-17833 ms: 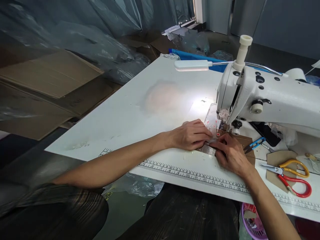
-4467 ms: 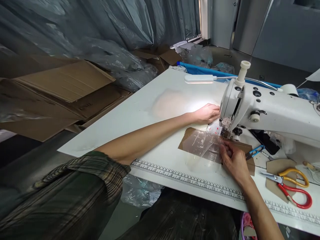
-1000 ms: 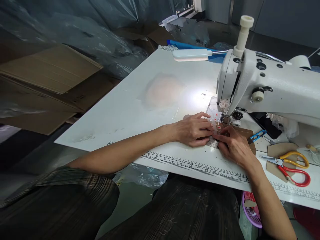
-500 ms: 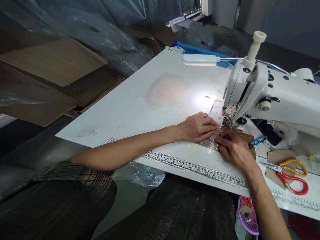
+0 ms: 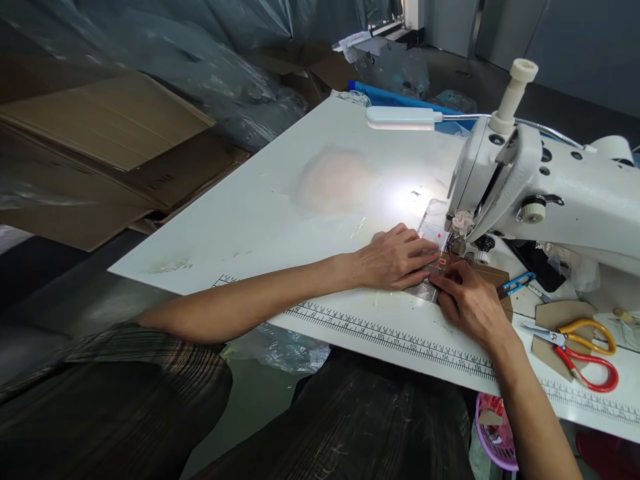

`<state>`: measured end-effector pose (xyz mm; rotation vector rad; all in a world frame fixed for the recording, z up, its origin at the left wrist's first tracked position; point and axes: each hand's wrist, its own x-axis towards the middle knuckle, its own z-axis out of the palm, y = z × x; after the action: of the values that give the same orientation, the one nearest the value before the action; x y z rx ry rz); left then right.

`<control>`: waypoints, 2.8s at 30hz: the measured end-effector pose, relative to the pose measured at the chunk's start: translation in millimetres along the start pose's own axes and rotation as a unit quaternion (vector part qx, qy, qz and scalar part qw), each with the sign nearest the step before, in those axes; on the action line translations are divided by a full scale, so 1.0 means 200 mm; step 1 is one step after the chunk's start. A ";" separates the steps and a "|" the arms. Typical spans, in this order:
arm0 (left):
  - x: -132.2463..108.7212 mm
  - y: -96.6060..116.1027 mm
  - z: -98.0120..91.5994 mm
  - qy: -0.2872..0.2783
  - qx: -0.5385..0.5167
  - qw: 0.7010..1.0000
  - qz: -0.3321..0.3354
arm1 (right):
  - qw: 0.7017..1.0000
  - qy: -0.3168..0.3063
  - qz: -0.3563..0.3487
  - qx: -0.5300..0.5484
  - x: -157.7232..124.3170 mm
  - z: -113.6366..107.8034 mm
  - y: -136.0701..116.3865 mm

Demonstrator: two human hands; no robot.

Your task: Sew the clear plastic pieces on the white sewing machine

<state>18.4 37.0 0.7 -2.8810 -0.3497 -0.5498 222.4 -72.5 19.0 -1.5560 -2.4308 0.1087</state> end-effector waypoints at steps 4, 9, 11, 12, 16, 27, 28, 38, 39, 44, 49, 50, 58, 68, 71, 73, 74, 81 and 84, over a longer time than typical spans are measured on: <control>0.03 -0.02 0.01 -0.013 0.014 1.000 -0.020 | 0.999 -0.004 0.014 -0.037 0.02 0.00 -0.01; 0.11 -0.12 0.04 -0.048 -0.022 0.999 -0.003 | 0.994 0.018 0.044 -0.093 0.07 0.01 0.00; 0.13 -0.15 0.05 -0.043 -0.039 0.998 -0.003 | 0.993 0.023 0.045 -0.104 0.07 0.02 -0.01; 0.13 -0.15 0.05 -0.035 -0.044 0.998 -0.008 | 0.993 0.027 0.044 -0.109 0.07 0.02 -0.01; 0.11 -0.14 0.06 -0.010 -0.042 0.999 -0.018 | 0.992 0.043 0.045 -0.114 0.05 0.03 -0.03; 0.08 -0.15 0.11 0.038 -0.079 0.996 -0.010 | 0.991 0.067 0.045 -0.109 0.04 0.04 -0.04; 0.08 -0.15 0.11 0.039 -0.077 0.996 -0.009 | 0.990 0.071 0.044 -0.112 0.03 0.04 -0.04; 0.10 -0.14 0.09 0.011 -0.070 0.997 -0.012 | 0.988 0.093 0.043 -0.117 0.03 0.06 -0.04; 0.10 -0.14 0.09 0.011 -0.067 0.998 -0.012 | 0.988 0.094 0.045 -0.116 0.03 0.06 -0.04; 0.10 -0.13 0.10 0.024 -0.045 0.999 -0.004 | 0.988 0.097 0.055 -0.105 0.03 0.07 -0.03; 0.09 -0.14 0.09 0.047 -0.034 0.998 -0.014 | 0.987 0.117 0.060 -0.087 0.03 0.09 -0.02; 0.09 -0.14 0.09 0.063 -0.035 0.997 -0.019 | 0.988 0.117 0.064 -0.082 0.03 0.09 -0.02; 0.08 -0.14 0.07 0.130 -0.126 0.981 0.071 | 0.988 0.096 0.114 -0.037 0.03 0.09 -0.02; 0.08 -0.14 0.05 0.063 -0.158 0.979 0.112 | 0.985 0.103 0.139 0.030 0.03 0.09 0.00; 0.08 -0.13 0.04 0.045 -0.150 0.982 0.107 | 0.986 0.101 0.131 0.027 0.03 0.09 0.00; 0.08 -0.13 0.04 0.037 -0.144 0.983 0.107 | 0.987 0.098 0.125 0.022 0.03 0.08 0.00; 0.08 -0.13 0.04 0.038 -0.142 0.983 0.109 | 0.988 0.096 0.123 0.020 0.02 0.08 0.00; 0.08 -0.13 0.03 0.047 -0.138 0.983 0.111 | 0.988 0.091 0.123 0.027 0.02 0.07 0.00; 0.08 -0.13 0.02 0.032 -0.139 0.985 0.101 | 0.988 0.081 0.127 0.032 0.02 0.06 0.00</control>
<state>27.3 65.4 6.1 -3.1041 0.0347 -0.7027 217.3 -67.1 7.8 -1.7658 -2.0781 0.1021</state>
